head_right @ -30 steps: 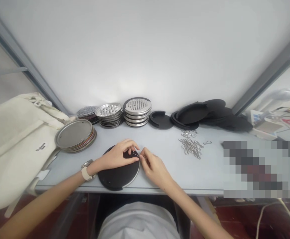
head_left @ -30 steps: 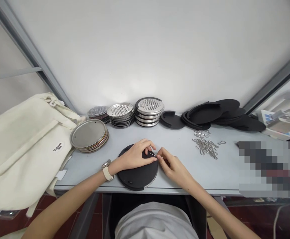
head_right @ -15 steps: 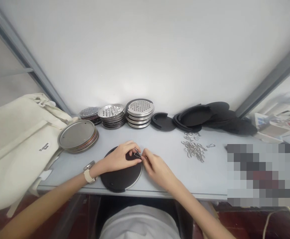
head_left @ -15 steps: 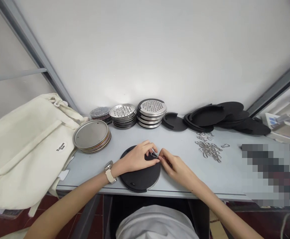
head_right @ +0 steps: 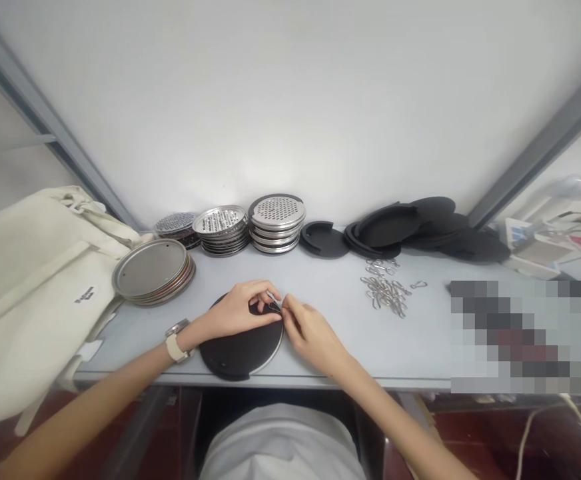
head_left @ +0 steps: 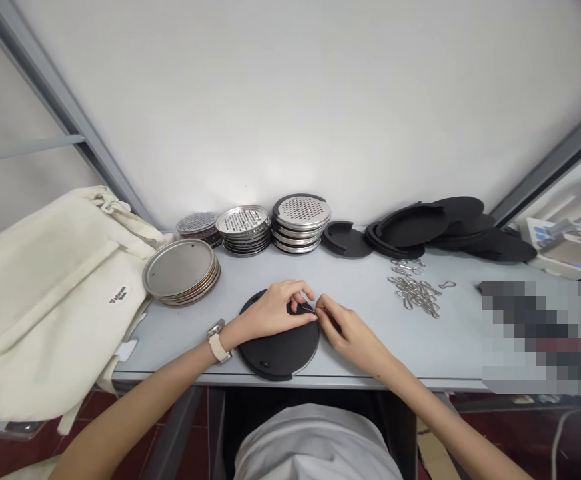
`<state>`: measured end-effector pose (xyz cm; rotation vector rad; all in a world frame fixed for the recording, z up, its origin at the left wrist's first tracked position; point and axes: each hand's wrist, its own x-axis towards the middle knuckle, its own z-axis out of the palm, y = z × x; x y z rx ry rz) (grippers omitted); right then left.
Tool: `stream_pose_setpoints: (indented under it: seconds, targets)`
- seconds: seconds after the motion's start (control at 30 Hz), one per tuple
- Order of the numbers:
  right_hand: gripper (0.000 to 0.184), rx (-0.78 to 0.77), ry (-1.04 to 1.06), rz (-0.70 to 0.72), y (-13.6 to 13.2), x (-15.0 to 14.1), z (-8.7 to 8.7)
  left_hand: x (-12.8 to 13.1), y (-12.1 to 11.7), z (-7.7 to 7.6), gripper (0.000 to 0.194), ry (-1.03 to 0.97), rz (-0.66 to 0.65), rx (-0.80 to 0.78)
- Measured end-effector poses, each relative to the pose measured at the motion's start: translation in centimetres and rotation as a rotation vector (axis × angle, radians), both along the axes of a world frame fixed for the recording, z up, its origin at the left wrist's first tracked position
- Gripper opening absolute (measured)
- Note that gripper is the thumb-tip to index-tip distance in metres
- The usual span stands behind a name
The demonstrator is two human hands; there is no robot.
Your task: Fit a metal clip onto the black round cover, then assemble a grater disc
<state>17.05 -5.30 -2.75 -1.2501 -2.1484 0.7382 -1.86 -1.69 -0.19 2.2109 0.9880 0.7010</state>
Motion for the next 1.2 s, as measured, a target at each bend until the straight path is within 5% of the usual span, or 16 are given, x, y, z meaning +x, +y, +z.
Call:
stream_pose_setpoints:
  seconds: [0.6,1.2]
  targets:
    - [0.015,-0.004,0.059,-0.042,-0.22,-0.01,-0.04,0.02,-0.42,0.15,0.033,-0.002,-0.028,0.028]
    - [0.015,0.004,0.044,-0.042,-0.24,-0.12,0.18,0.07,-0.14,0.2,0.018,-0.032,-0.075,0.021]
